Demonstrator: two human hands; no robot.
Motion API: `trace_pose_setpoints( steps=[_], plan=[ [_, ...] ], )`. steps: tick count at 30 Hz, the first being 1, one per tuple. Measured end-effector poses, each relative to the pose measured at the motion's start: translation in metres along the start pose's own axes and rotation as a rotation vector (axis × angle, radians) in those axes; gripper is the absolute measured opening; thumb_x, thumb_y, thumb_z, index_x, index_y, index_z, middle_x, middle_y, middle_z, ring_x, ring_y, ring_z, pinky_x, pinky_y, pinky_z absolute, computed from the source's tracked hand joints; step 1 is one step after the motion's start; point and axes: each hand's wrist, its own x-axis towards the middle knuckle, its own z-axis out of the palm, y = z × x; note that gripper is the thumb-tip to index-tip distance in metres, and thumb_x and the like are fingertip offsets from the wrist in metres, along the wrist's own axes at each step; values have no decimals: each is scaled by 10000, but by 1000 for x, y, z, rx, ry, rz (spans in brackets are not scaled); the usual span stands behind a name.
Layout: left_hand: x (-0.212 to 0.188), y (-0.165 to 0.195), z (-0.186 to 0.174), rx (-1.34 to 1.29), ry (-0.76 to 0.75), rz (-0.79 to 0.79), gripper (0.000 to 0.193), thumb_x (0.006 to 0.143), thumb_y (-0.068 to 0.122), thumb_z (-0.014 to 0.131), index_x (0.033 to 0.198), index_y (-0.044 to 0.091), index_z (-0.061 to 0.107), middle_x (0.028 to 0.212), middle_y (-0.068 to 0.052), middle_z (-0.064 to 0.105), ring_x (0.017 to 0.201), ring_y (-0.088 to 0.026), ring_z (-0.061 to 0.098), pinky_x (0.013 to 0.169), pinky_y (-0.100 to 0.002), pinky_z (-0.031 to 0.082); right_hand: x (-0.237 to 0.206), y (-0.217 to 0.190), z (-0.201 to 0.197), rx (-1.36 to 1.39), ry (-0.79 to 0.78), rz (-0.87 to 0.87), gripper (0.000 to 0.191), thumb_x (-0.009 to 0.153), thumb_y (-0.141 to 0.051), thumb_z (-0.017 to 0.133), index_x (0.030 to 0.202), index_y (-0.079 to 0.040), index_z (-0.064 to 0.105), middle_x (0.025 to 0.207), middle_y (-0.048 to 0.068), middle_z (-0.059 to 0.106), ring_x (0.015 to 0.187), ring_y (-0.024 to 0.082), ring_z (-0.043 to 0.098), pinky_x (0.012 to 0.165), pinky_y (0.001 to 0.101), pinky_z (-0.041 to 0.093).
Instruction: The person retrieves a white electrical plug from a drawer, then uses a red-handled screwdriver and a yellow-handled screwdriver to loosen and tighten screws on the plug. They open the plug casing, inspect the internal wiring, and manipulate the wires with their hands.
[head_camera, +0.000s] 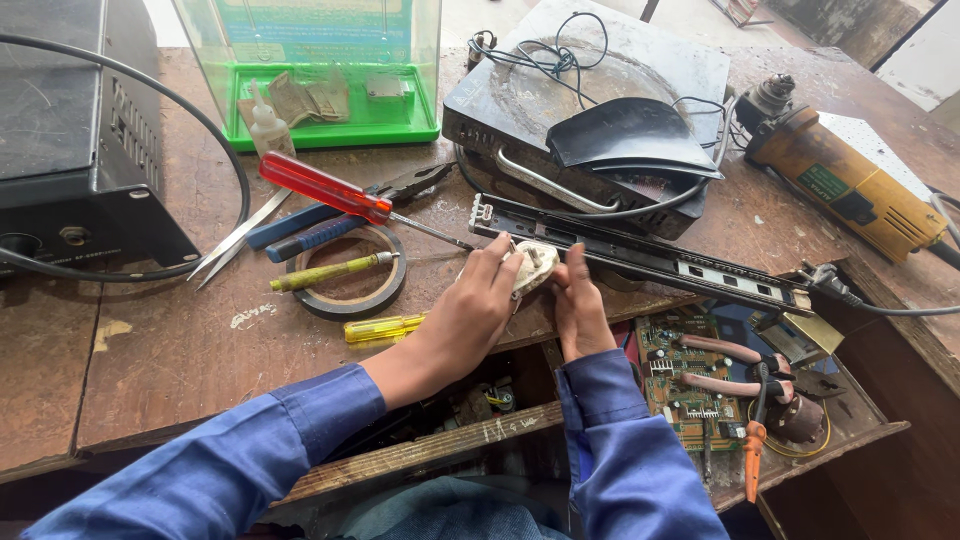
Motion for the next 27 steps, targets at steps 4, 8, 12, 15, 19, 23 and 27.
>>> trace_pose_setpoints(
  steps=[4, 8, 12, 15, 19, 23, 27],
  plan=[
    [1, 1, 1, 96, -65, 44, 635, 745, -40, 630, 1330, -221, 459, 1389, -409, 438, 1227, -483, 515, 1087, -458, 444, 2, 12, 2, -144, -27, -82, 387, 1024, -317, 646, 1204, 24, 674, 1145, 79, 714, 1030, 116, 646, 922, 282, 492],
    [2, 2, 3, 236, -128, 104, 617, 775, -23, 634, 1328, -222, 445, 1392, -398, 433, 1234, -465, 525, 1085, -446, 456, 3, 18, -5, -169, -4, -55, 325, 997, -261, 667, 1199, -8, 695, 1085, 68, 726, 939, 103, 659, 820, 254, 503],
    [1, 3, 2, 156, -120, 62, 644, 775, -42, 606, 1376, -213, 449, 1416, -427, 394, 1272, -455, 519, 1027, -384, 493, 4, 19, -11, -168, -19, -64, 314, 998, -252, 652, 1192, -6, 680, 1061, 56, 727, 928, 101, 669, 807, 253, 524],
    [0, 3, 1, 132, -105, 78, 623, 785, -23, 612, 1361, -207, 462, 1416, -419, 391, 1270, -462, 514, 1030, -400, 497, 3, 18, -15, -130, -72, -67, 299, 1012, -222, 648, 1205, 5, 671, 1050, 61, 723, 906, 110, 659, 775, 264, 516],
    [1, 5, 0, 195, -85, 149, 570, 807, 39, 661, 1297, -179, 467, 1411, -419, 395, 1272, -461, 516, 1088, -431, 475, -1, 14, -20, -104, -96, -84, 294, 1003, -119, 660, 1259, 24, 676, 1085, 73, 722, 895, 107, 639, 762, 252, 500],
    [1, 7, -1, 183, -115, 159, 668, 742, 93, 693, 1297, -204, 467, 1371, -389, 420, 1242, -463, 518, 1076, -438, 460, -1, 17, -20, -123, -13, -89, 302, 933, -49, 630, 1222, 28, 672, 1096, 73, 742, 953, 109, 703, 827, 245, 552],
    [0, 7, -1, 127, -185, 99, 679, 709, 63, 704, 1294, -193, 474, 1346, -352, 447, 1221, -444, 525, 1067, -434, 468, 5, 26, -19, -188, 10, -145, 280, 941, -14, 636, 1212, 42, 684, 1072, 78, 744, 907, 113, 691, 800, 242, 539]
  ],
)
